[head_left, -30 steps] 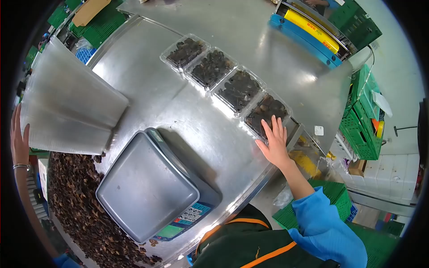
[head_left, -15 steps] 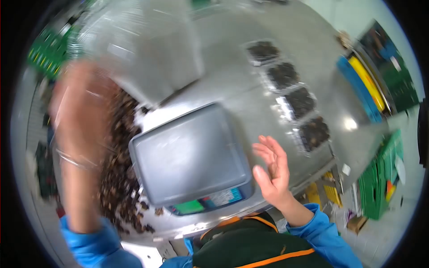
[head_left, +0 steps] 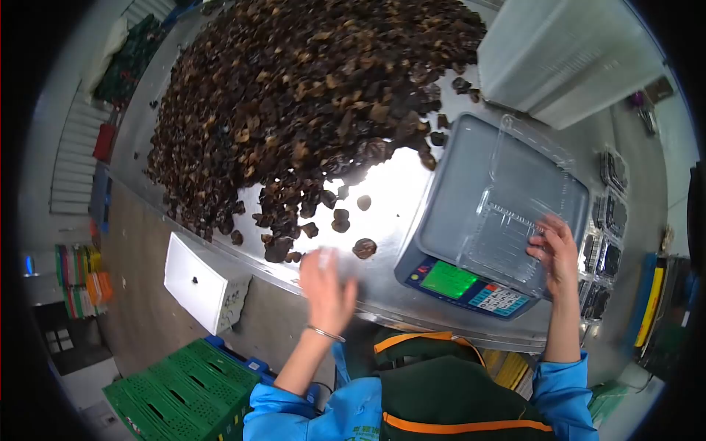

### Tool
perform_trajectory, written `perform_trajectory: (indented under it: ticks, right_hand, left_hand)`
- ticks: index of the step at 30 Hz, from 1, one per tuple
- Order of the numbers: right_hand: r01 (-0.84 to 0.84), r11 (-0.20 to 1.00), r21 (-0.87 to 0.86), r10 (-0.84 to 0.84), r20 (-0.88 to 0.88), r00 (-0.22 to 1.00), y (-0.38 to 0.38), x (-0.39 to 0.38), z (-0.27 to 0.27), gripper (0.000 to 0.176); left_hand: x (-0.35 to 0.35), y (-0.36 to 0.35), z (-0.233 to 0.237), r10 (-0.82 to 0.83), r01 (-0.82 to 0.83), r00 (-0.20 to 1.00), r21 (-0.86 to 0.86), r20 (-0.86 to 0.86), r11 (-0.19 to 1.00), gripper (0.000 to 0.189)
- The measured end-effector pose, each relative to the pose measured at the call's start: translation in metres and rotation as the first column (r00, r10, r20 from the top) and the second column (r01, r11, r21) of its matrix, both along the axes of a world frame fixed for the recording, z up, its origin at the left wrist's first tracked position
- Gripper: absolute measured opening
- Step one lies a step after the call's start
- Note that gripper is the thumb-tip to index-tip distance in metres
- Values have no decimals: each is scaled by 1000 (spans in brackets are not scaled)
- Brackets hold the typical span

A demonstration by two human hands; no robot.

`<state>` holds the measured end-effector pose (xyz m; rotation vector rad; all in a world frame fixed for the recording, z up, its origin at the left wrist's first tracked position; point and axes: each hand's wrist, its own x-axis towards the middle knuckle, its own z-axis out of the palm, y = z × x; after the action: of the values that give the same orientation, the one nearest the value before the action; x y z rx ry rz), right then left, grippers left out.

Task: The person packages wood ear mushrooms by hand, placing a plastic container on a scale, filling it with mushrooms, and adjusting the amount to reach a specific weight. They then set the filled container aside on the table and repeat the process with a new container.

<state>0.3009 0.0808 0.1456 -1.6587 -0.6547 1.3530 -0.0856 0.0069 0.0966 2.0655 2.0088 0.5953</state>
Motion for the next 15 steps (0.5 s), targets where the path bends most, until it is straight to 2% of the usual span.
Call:
perform_trajectory:
  ticks: [1,2,3,5,7,8,10,11,12,13,14,15]
  right_hand:
    - [-13,1000,-14,13,15,1000,0,0,5,42]
    - [-14,997,-82,37,284,958,-4,1,12,47]
    - [-3,990,-143,80,534,842,-6,4,17,52]
    - [-87,996,10,47,778,626,-13,25,11,60]
    - [-219,972,84,95,714,694,20,-34,55,55]
    - [-346,934,90,203,663,720,42,-72,73,49]
    - [-598,800,43,452,612,649,86,-152,89,46]
    - [-645,763,41,544,498,675,109,-187,76,45]
    - [-685,727,-36,627,440,643,134,-215,54,48]
    - [-704,668,-240,736,349,580,163,-238,31,50]
    - [-648,610,-456,792,330,513,192,-251,-7,55]
    - [-555,566,-609,821,353,449,208,-269,-32,69]
  left_hand:
    - [-30,-3,-13,102,-104,994,-61,-37,993,78]
    - [-56,-3,-22,195,-215,968,-124,-158,969,92]
    - [-80,-7,-37,294,-330,931,-152,-218,932,107]
    - [-115,1,-49,375,-436,891,-248,-257,865,114]
    - [-130,25,-45,374,-399,917,-352,-140,847,114]
    - [-141,35,-62,322,-304,944,-187,73,934,112]
    - [-140,60,-62,263,-249,959,-121,110,961,113]
    - [-138,70,-61,266,-252,958,-121,108,960,114]
    - [-136,81,-55,274,-249,949,-160,154,955,114]
    - [-135,93,-52,279,-242,940,-194,199,951,115]
    - [-137,103,-55,223,-194,945,-142,238,971,115]
    - [-135,113,-54,209,-162,940,-188,269,969,114]
